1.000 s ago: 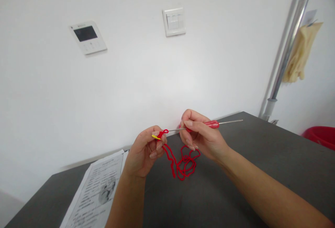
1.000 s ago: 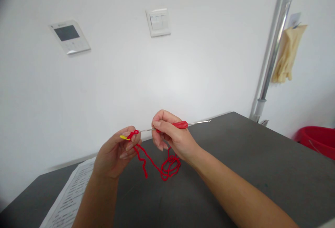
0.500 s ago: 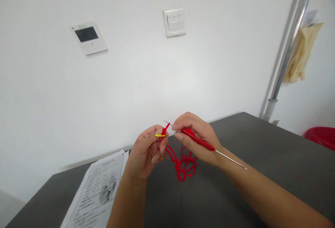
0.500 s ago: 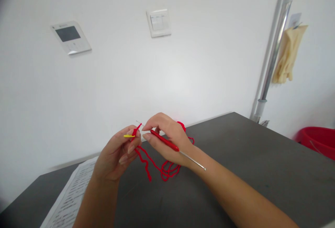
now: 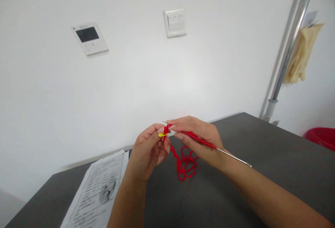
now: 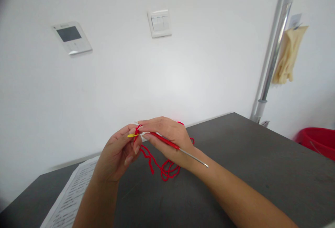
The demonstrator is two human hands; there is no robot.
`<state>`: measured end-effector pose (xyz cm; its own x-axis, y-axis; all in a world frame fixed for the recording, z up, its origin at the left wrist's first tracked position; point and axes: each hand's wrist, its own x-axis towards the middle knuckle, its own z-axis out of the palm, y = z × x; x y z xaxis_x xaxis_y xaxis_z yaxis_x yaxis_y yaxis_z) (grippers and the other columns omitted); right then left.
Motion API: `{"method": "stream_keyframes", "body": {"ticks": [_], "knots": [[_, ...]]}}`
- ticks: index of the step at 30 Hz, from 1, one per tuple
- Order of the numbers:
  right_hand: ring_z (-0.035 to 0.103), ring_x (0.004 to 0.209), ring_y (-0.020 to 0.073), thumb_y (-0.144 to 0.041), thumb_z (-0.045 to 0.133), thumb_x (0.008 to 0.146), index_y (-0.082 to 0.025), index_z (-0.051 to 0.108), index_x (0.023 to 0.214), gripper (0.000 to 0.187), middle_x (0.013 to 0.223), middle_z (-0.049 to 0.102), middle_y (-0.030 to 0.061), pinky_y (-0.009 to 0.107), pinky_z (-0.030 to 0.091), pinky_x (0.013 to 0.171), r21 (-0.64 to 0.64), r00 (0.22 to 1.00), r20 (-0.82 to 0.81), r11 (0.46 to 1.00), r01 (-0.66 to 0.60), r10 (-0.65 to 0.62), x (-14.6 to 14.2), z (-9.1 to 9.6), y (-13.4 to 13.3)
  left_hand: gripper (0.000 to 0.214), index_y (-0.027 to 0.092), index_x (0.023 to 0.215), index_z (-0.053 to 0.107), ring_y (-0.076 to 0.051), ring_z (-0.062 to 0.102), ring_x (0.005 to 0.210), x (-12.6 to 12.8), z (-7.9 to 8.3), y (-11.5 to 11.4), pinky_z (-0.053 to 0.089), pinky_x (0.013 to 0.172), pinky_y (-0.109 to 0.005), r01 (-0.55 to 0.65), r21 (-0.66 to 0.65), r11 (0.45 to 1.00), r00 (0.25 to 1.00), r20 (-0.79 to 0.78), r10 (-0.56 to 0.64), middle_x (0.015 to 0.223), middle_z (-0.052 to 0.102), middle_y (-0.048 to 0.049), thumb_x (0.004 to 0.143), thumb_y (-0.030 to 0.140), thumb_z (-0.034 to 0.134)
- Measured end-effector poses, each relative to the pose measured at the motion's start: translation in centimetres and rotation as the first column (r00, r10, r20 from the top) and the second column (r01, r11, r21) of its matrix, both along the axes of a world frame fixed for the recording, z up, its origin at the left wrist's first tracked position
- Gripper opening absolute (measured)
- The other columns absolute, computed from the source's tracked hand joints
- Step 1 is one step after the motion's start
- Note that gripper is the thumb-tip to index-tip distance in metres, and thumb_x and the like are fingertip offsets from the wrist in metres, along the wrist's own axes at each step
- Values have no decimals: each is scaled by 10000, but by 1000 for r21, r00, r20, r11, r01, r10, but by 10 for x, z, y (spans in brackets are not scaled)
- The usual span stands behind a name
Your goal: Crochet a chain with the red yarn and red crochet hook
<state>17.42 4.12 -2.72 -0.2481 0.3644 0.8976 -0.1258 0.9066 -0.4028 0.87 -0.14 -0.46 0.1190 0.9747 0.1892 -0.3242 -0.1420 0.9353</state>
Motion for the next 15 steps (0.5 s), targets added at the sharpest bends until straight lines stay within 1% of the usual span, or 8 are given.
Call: {"method": "stream_keyframes", "body": {"ticks": [3,6,8,10,12,13,15], "knots": [[733,1060,213,-198,660,921,-295,775,1065,208,1148,780,45,389,581,964,-130,996,-89,991,-19,7,-2,-3,1,175,134,841,677,-60,497,382,0,0,0,362,379,-158,53,20,998,999,5,-53,590,671,-3,763,274,747],[739,1042,223,-225,681,905,-287,796,1003,163,1093,795,37,395,586,962,-282,988,-152,959,-26,-18,-3,-2,1,183,130,879,693,-81,544,430,-1,-2,1,388,397,-180,92,20,996,996,-12,-92,673,708,-31,739,234,748],[746,994,221,-244,699,887,-281,804,965,135,1045,804,32,380,602,915,-371,982,-184,928,-35,-37,-3,2,0,188,138,867,683,-80,536,424,-2,-3,2,371,386,-180,79,1,997,996,-48,-79,673,708,-29,737,248,762],[749,889,209,-268,720,866,-271,808,930,109,997,808,32,345,623,797,-451,976,-214,891,-56,-46,-3,7,0,206,146,833,666,-70,503,394,-2,-5,3,335,368,-174,43,-15,999,994,-99,-44,641,698,-19,743,295,777],[731,768,182,-290,732,851,-257,807,907,99,958,807,32,309,615,686,-510,973,-229,856,-85,-40,-3,10,0,246,153,783,645,-58,457,360,-2,-5,4,288,351,-171,5,-20,1000,989,-146,-8,594,677,-4,747,354,783],[720,734,171,-295,735,846,-251,806,899,98,944,806,32,298,609,663,-526,971,-236,844,-101,-31,-3,11,0,267,155,769,640,-54,434,348,-2,-5,4,266,347,-171,-10,-14,1000,987,-161,8,570,662,4,750,383,779],[720,746,168,-290,734,844,-244,805,895,99,927,806,31,295,607,688,-529,971,-241,840,-124,-8,-4,10,0,301,158,769,647,-52,401,340,-1,-6,4,237,347,-176,-31,2,1000,982,-187,31,540,640,10,776,441,749]]}}
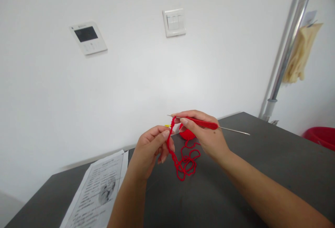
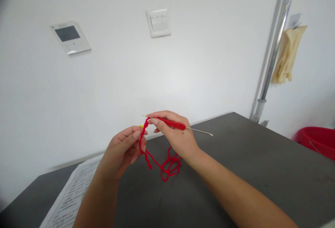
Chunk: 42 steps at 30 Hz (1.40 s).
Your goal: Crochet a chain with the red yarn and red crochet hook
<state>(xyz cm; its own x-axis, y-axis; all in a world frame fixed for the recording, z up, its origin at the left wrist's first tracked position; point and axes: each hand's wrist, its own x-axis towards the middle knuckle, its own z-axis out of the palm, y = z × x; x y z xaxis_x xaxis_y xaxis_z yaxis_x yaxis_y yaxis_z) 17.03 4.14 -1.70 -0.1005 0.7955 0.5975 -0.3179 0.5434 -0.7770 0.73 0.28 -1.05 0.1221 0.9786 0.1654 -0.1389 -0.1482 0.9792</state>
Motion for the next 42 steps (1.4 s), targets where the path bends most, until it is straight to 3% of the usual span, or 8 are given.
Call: {"method": "stream_keyframes", "body": {"ticks": [4,8,12,20,25,30,37,42], "knots": [[742,886,199,-278,737,841,-250,810,904,100,916,809,33,330,596,825,46,999,25,998,-43,42,0,-4,1,354,154,813,694,-67,403,379,0,-1,1,253,375,-203,-58,59,997,998,-18,59,603,659,-14,813,507,688],[746,900,206,-321,749,840,-252,808,905,112,932,811,34,336,588,841,31,993,34,993,-110,109,0,-6,5,386,137,796,755,-129,509,580,-1,-4,5,390,534,-251,-130,159,979,991,32,127,662,640,-35,794,520,702],[742,894,204,-327,759,830,-236,802,885,115,916,807,32,336,579,844,-13,982,46,983,-181,182,0,-7,7,271,147,737,748,-139,492,654,1,-7,7,399,621,-265,-158,151,976,986,71,148,661,611,-19,747,416,778],[723,893,200,-324,779,810,-217,785,877,126,921,793,42,342,553,844,-57,969,33,968,-243,245,0,-9,9,224,139,721,712,-97,488,607,7,-5,5,390,568,-224,-79,45,996,983,167,71,675,620,-2,644,281,868],[717,901,197,-313,774,809,-221,784,881,117,924,792,38,336,541,848,-47,972,70,974,-220,222,1,-7,10,240,132,760,722,-82,466,588,10,-2,4,356,513,-197,-73,13,997,980,186,69,684,612,2,615,248,876],[712,917,203,-318,766,807,-216,779,878,124,932,791,42,346,525,860,-27,971,80,974,-224,226,6,-5,14,281,141,694,686,-67,435,537,4,0,3,313,482,-184,-115,9,993,984,137,113,617,587,21,614,317,890],[671,782,172,-294,776,776,-193,771,837,118,831,764,31,310,501,746,-67,947,140,957,-283,290,10,-3,16,415,153,619,593,-52,321,466,1,-1,2,237,463,-191,-31,-6,1000,999,27,31,509,465,58,694,489,824],[629,768,148,-275,780,762,-186,755,825,112,809,719,17,289,477,737,-134,933,70,930,-341,352,6,-6,16,424,175,603,531,-61,306,468,5,-4,1,236,471,-199,-26,1,1000,1000,8,26,503,456,60,739,486,786]]}}
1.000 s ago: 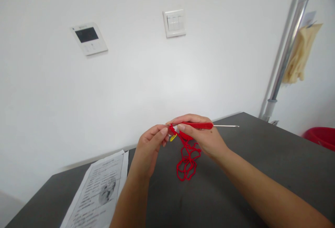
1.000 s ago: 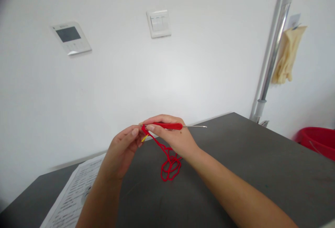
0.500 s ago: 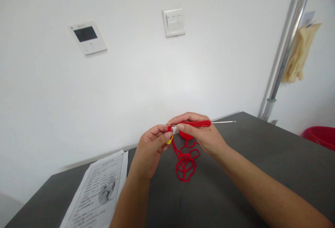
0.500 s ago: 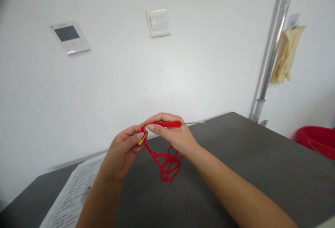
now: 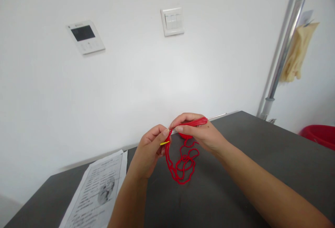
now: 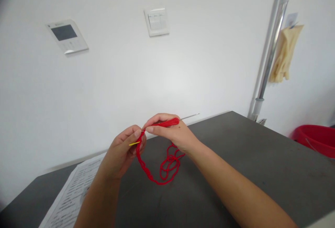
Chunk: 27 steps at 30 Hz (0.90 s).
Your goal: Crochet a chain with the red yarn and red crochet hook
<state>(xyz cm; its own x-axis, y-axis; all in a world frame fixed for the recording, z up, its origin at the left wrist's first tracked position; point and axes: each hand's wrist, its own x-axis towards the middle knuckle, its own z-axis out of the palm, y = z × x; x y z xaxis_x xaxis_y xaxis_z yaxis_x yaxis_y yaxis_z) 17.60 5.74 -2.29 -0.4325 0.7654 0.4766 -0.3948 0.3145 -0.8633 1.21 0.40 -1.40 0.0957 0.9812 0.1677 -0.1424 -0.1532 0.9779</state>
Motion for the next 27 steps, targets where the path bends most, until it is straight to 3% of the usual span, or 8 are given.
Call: {"method": "stream_keyframes", "body": {"ticks": [6,11,15,22,27], "knots": [[591,762,122,-367,805,743,-189,675,912,278,868,628,1,232,505,620,-149,996,-70,987,-60,50,-12,-3,-3,372,174,618,553,-62,297,473,4,-6,6,247,471,-193,-88,28,996,994,66,86,501,451,63,736,447,776],[607,678,126,-423,871,665,-197,548,890,454,781,623,-17,227,517,553,-166,979,187,985,-49,80,-20,-4,-12,354,176,633,568,-57,328,462,4,-8,11,268,450,-175,-275,39,961,950,167,266,502,465,70,665,419,824],[541,474,83,-444,826,729,-217,502,921,440,606,604,-76,180,426,452,-213,923,350,973,-90,162,-27,-6,-21,359,183,629,564,-54,334,440,4,-9,13,274,431,-168,-422,98,901,896,195,399,488,450,76,666,427,825],[278,341,42,-534,555,908,-187,554,808,361,485,546,-79,184,212,361,-95,949,259,983,-158,178,-26,-9,-18,350,183,658,568,-48,364,425,4,-9,13,297,424,-154,-405,141,903,898,247,364,491,503,66,710,432,808],[340,373,68,-504,498,960,-162,662,913,382,421,441,-99,191,295,423,40,968,248,998,-49,37,-19,-9,-15,339,185,671,562,-48,373,435,4,-10,14,286,424,-150,-429,175,886,888,264,377,491,504,66,741,420,797]]}}
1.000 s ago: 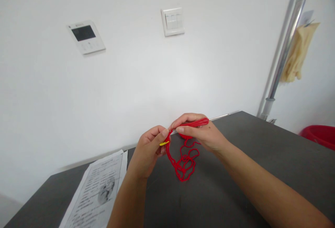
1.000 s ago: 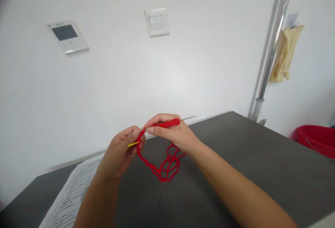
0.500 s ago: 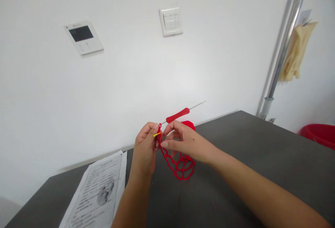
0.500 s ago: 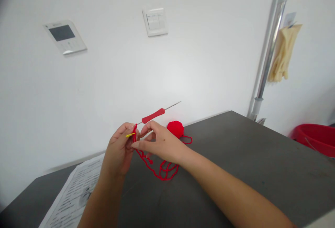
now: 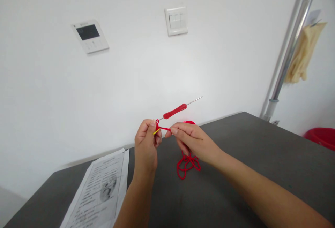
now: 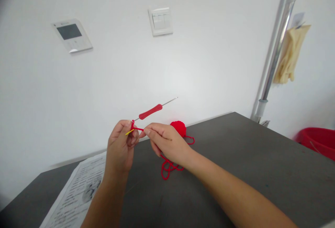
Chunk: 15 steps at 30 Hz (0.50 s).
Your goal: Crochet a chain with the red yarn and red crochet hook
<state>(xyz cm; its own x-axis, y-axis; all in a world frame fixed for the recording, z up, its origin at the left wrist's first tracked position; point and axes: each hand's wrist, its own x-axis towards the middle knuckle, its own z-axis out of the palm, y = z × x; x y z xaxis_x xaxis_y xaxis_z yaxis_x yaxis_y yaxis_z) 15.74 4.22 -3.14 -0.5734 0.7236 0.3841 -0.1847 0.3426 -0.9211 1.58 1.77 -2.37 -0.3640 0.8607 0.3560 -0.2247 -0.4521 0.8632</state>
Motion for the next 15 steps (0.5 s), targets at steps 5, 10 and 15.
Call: {"method": "stream_keyframes", "body": {"ticks": [5,10,15], "knots": [[350,365,66,-515,437,978,-160,668,911,429,469,502,-72,190,293,398,1,997,72,1000,-29,29,4,2,-1,352,192,686,554,-56,391,445,-1,0,-1,309,438,-161,22,20,1000,1000,8,-22,494,505,66,748,441,794],[511,487,89,-493,428,983,-165,594,763,429,569,580,-18,201,410,496,5,985,172,999,-33,32,12,8,6,342,187,671,546,-46,365,426,-5,4,0,311,435,-157,39,63,997,999,33,-41,490,491,69,765,411,786],[596,621,116,-277,494,932,-168,595,787,208,712,654,18,244,489,639,-21,976,214,999,-34,37,16,8,16,336,186,658,521,-43,347,423,-6,9,-3,288,421,-152,98,91,991,990,94,-107,501,489,70,753,343,802]]}}
